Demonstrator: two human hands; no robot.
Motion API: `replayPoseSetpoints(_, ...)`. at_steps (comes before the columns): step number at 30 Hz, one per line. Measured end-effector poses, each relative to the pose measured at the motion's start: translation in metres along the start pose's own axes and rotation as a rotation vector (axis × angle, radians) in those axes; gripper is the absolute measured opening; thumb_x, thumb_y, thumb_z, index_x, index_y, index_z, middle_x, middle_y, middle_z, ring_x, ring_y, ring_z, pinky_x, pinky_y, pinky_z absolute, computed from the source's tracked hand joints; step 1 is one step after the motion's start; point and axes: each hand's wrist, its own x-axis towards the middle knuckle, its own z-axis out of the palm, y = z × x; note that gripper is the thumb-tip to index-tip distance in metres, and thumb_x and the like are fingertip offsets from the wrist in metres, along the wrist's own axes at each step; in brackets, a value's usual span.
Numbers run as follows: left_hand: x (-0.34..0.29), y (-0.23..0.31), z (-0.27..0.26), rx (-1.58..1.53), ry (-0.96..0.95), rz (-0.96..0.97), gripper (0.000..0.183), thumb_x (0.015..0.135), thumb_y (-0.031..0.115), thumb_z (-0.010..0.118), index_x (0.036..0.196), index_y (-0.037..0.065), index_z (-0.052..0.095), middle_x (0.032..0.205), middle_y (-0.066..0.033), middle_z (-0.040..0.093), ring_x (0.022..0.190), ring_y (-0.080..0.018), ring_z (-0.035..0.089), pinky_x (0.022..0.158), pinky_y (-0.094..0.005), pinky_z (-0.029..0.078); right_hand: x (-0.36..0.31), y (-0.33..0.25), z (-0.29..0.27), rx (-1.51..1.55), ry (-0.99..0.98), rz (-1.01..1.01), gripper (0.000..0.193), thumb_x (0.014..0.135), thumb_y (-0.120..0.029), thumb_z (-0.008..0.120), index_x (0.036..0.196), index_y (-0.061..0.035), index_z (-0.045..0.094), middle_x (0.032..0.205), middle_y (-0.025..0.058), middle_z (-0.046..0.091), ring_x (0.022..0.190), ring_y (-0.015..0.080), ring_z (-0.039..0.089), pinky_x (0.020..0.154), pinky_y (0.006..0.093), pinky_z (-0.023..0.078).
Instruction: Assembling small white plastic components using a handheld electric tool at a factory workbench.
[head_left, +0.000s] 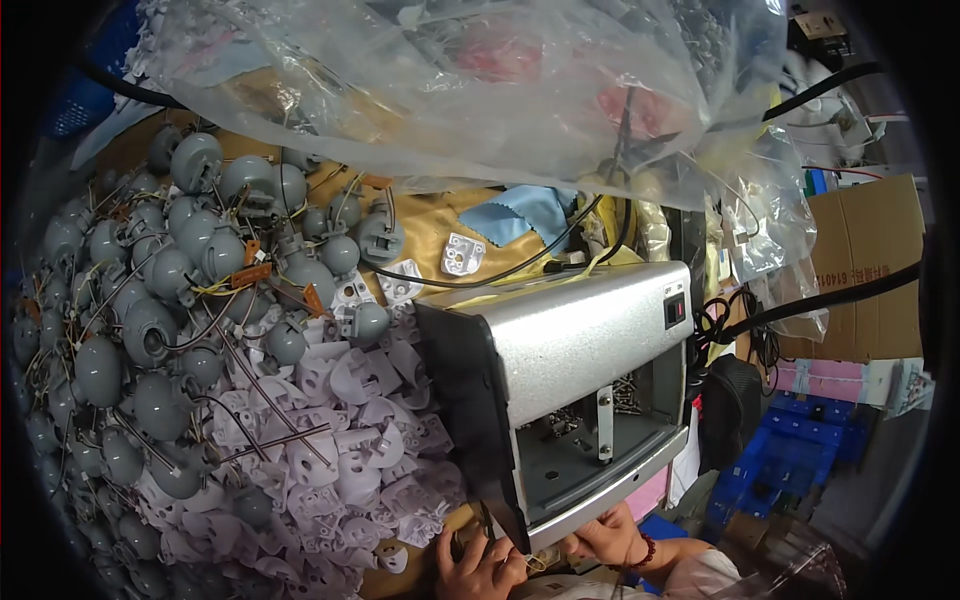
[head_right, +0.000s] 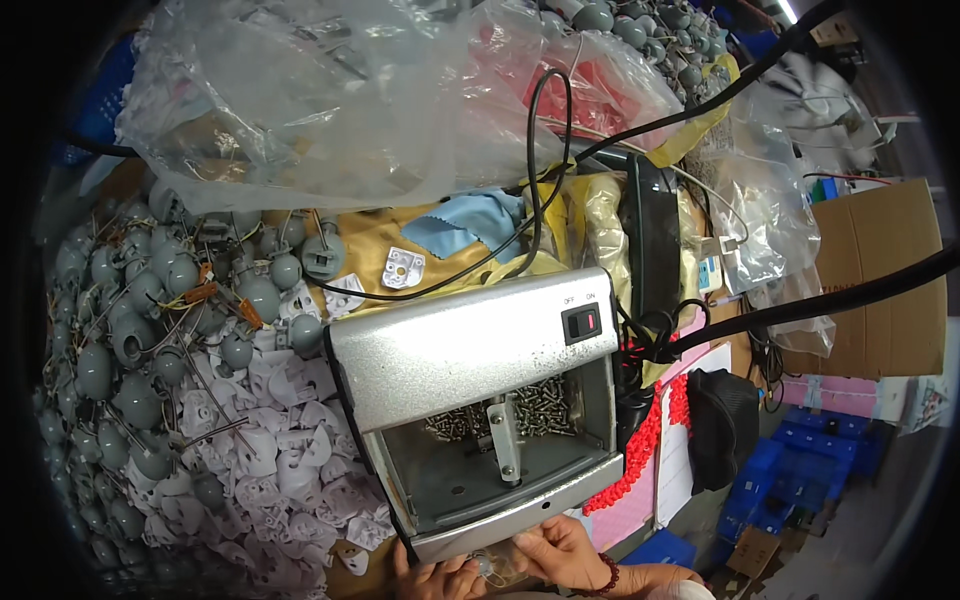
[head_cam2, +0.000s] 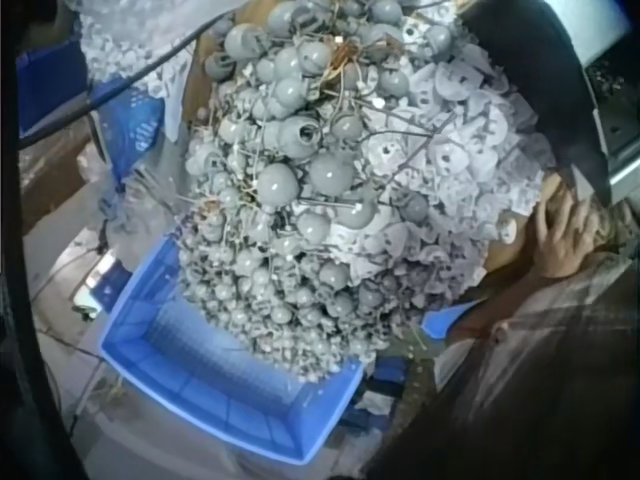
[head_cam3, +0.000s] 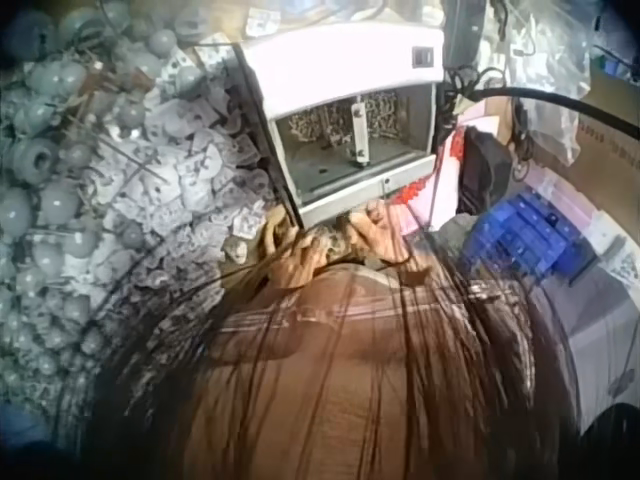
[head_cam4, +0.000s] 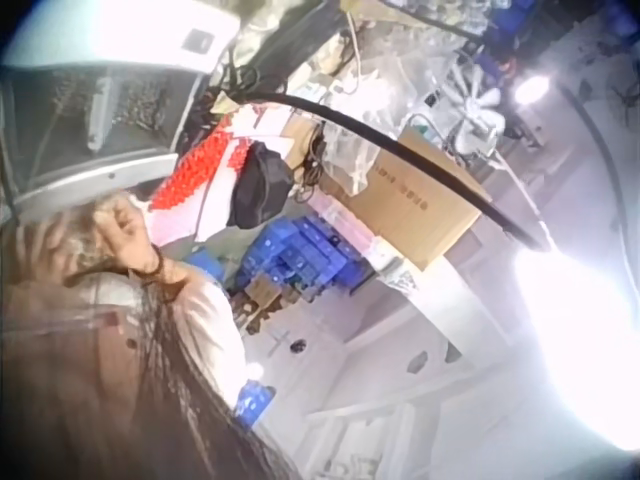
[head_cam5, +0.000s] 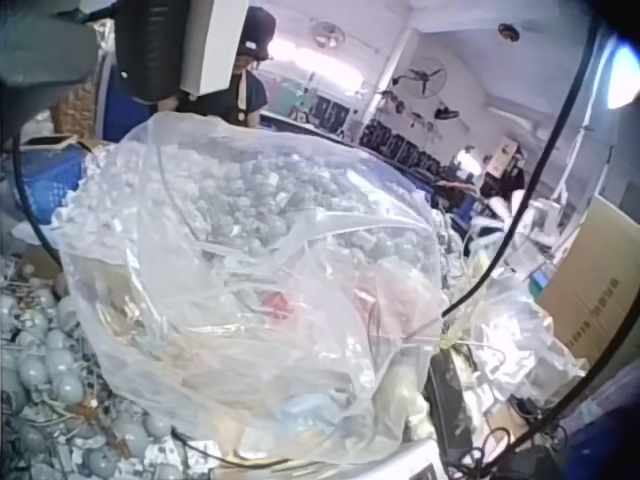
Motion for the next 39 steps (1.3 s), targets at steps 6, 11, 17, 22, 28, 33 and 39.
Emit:
replayPoseSetpoints(6, -0.006, 0.002, 0.008, 0.071, 0.044, -0.009, 0.036, 0.082, 0.029, 0.075, 0.112, 0.019, 0.059, 0.126, -0.0011, 0.060, 0.112, -0.0274, 0.057, 0.088, -0.0579, 0.042, 0.002, -0.004, -0.006, -0.033, -0.027, 0.018, 0.012, 0.103, -0.012, 0.055, 0.110, -0.0024, 0.059, 0.073, 0.0050, 0.065, 0.048, 0.0046, 0.046, 0.044, 0.0199, 0.032)
replayPoseSetpoints(11, 0.008, -0.001, 0.003, 0.087, 0.079, 0.018, 0.038, 0.080, 0.028, 0.076, 0.112, 0.018, 0.058, 0.132, -0.0010, 0.059, 0.117, -0.0269, 0.055, 0.091, -0.0562, 0.042, 0.018, -0.008, -0.002, 0.047, -0.123, -0.060, 0.014, 0.103, -0.013, 0.054, 0.109, -0.0012, 0.057, 0.073, 0.0054, 0.064, 0.049, 0.0045, 0.044, 0.044, 0.0206, 0.032)
replayPoseSetpoints(17, -0.004, 0.004, 0.016, 0.081, 0.015, -0.042, 0.042, 0.079, 0.027, 0.075, 0.115, 0.019, 0.055, 0.134, -0.0006, 0.058, 0.121, -0.0265, 0.054, 0.096, -0.0566, 0.040, 0.000, -0.001, -0.009, -0.012, -0.057, 0.011, 0.008, 0.103, -0.011, 0.054, 0.100, -0.0041, 0.051, 0.073, 0.0069, 0.064, 0.048, 0.0049, 0.043, 0.044, 0.0205, 0.033)
replayPoseSetpoints(22, 0.002, 0.002, 0.007, 0.114, -0.011, -0.037, 0.041, 0.079, 0.028, 0.075, 0.114, 0.020, 0.055, 0.138, 0.0000, 0.057, 0.124, -0.0265, 0.053, 0.099, -0.0590, 0.037, 0.020, -0.009, -0.004, 0.042, -0.117, -0.055, 0.014, 0.103, -0.013, 0.054, 0.106, -0.0001, 0.057, 0.071, 0.0080, 0.063, 0.047, 0.0058, 0.045, 0.043, 0.0201, 0.034)
replayPoseSetpoints(28, 0.004, 0.004, 0.003, 0.094, -0.015, -0.026, 0.041, 0.078, 0.027, 0.076, 0.112, 0.020, 0.054, 0.140, -0.0027, 0.055, 0.120, -0.0271, 0.054, 0.103, -0.0628, 0.034, 0.018, -0.016, -0.002, 0.024, -0.126, -0.024, 0.014, 0.104, -0.014, 0.053, 0.104, 0.0000, 0.056, 0.071, 0.0076, 0.062, 0.048, 0.0062, 0.044, 0.045, 0.0211, 0.036)
replayPoseSetpoints(33, 0.010, -0.003, 0.001, 0.046, 0.035, 0.034, 0.035, 0.077, 0.028, 0.076, 0.108, 0.018, 0.061, 0.131, -0.0049, 0.058, 0.115, -0.0272, 0.055, 0.105, -0.0631, 0.034, 0.005, -0.004, 0.001, 0.027, -0.098, 0.020, 0.012, 0.104, -0.014, 0.053, 0.103, -0.0020, 0.053, 0.077, 0.0079, 0.063, 0.050, 0.0067, 0.045, 0.046, 0.0209, 0.036)
replayPoseSetpoints(39, 0.008, 0.006, 0.002, 0.049, -0.016, -0.073, 0.033, 0.081, 0.026, 0.073, 0.109, 0.019, 0.056, 0.135, 0.0018, 0.058, 0.120, -0.0228, 0.054, 0.100, -0.0601, 0.037, -0.017, 0.009, -0.002, 0.035, -0.061, 0.029, 0.010, 0.103, -0.011, 0.055, 0.100, -0.0021, 0.051, 0.079, 0.0064, 0.064, 0.054, 0.0061, 0.050, 0.046, 0.0205, 0.036)
